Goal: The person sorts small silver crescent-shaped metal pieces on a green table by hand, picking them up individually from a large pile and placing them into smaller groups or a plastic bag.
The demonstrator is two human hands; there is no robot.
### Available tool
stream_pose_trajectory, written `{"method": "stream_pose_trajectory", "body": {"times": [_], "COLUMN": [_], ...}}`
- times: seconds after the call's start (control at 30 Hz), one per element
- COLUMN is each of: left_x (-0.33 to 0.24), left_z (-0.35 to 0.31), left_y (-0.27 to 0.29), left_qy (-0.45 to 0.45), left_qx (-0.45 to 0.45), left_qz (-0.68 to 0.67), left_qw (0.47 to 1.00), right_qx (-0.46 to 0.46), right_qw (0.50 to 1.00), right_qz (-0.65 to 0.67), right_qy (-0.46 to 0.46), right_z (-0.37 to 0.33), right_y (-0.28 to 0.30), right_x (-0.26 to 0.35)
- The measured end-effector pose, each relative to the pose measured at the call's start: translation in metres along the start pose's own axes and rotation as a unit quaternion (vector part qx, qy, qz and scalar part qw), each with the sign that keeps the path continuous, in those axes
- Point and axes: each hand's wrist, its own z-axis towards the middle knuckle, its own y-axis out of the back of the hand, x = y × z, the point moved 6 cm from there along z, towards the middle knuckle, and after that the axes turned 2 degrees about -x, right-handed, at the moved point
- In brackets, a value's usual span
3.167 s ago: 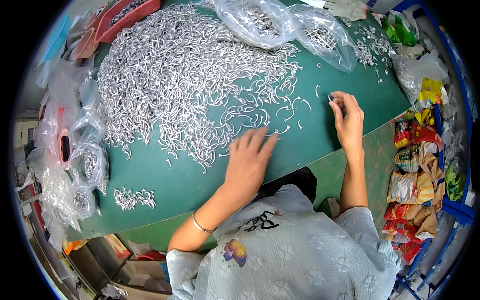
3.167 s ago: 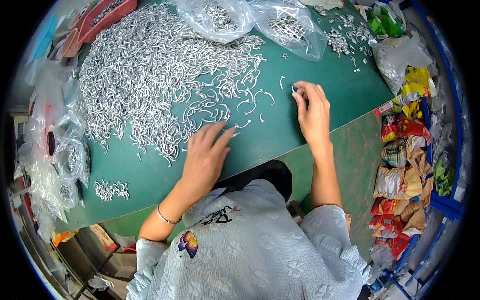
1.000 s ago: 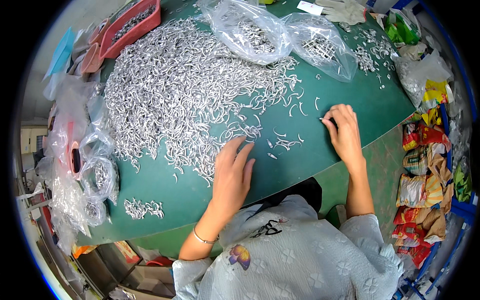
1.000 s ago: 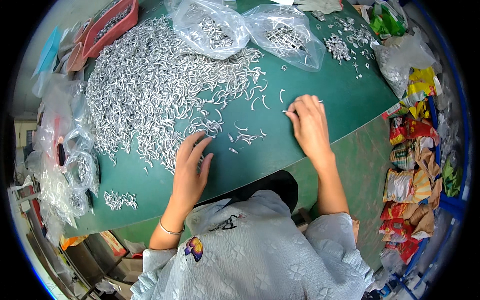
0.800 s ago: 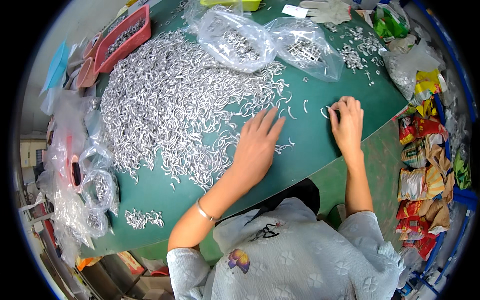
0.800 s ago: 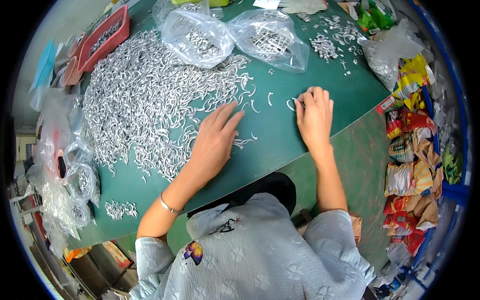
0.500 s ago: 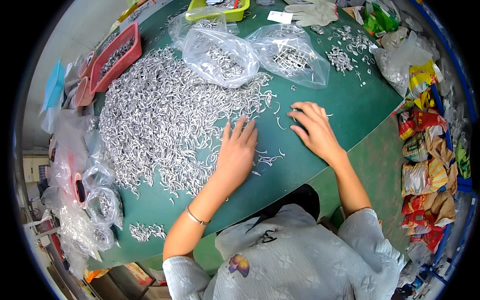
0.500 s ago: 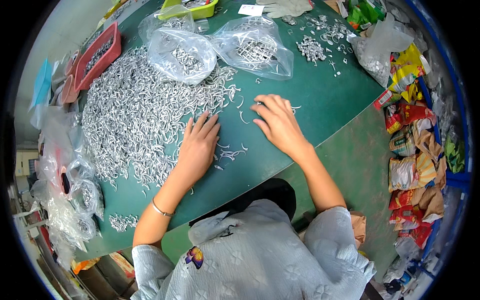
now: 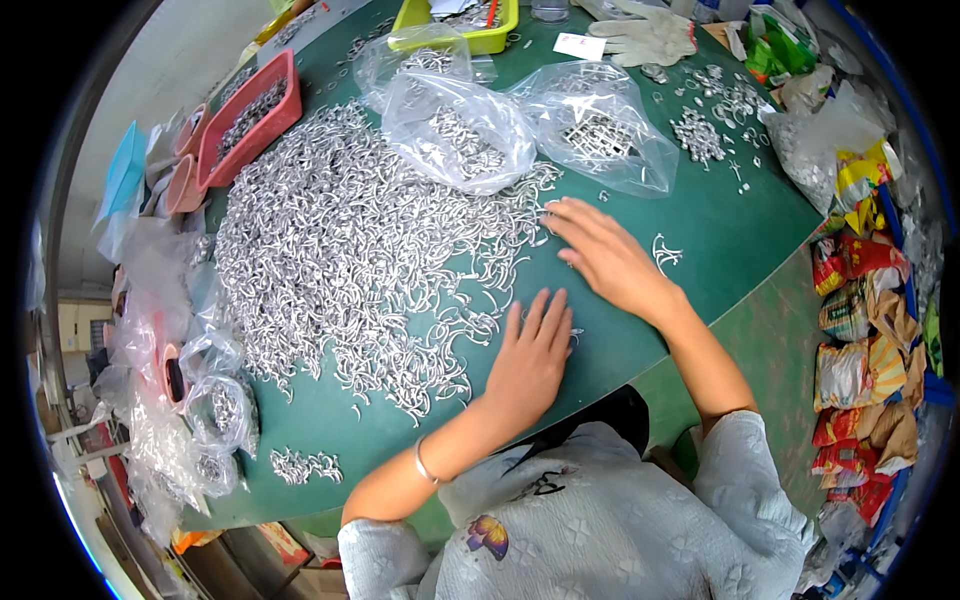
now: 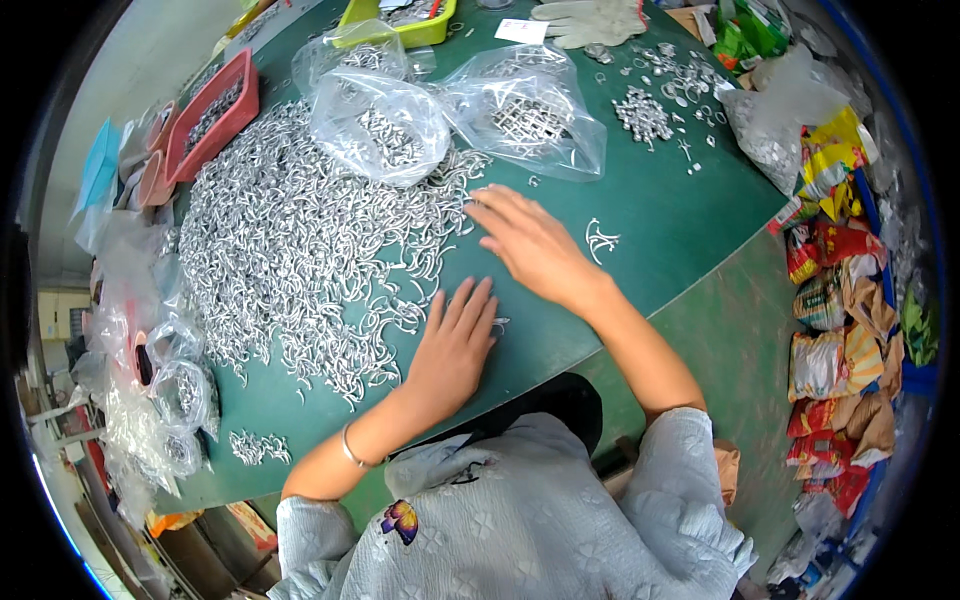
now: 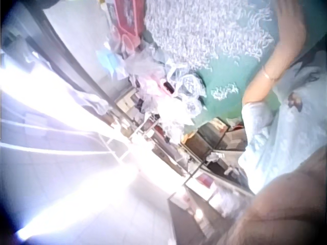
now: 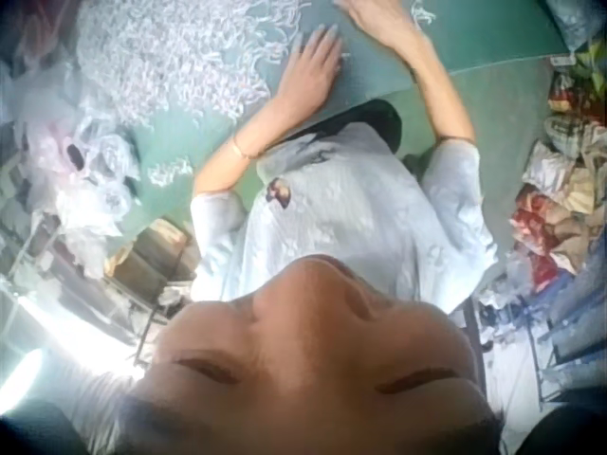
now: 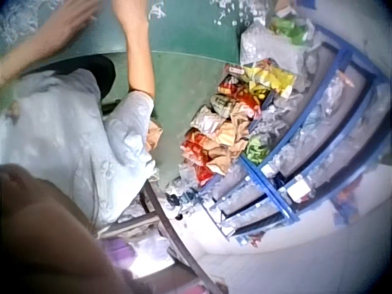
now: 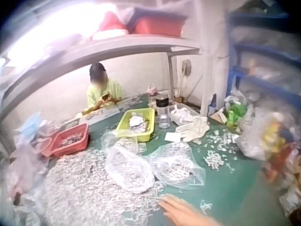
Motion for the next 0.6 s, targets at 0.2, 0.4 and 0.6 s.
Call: {"method": "stream_pose_trajectory", "body": {"times": [0.2, 0.4, 0.6], "left_x": [0.029, 0.060, 0.043], "left_z": [-0.061, -0.076, -0.074], "left_y": [0.017, 0.031, 0.045], "left_qy": [0.147, 0.214, 0.192], "left_qx": [-0.020, -0.068, -0.064], "left_qz": [-0.032, 0.039, -0.043], "left_qw": [0.988, 0.974, 0.978], "right_qx": [0.155, 0.076, 0.202], "right_qw": [0.987, 0.994, 0.975], "right_qz": [0.027, 0.044, -0.009], "right_qy": [0.042, 0.065, 0.097], "right_z": [-0.028, 0.017, -0.011], "right_y": [-0.025, -0.007, -0.024], "right_x": [0.043, 0.037, 0.040]}}
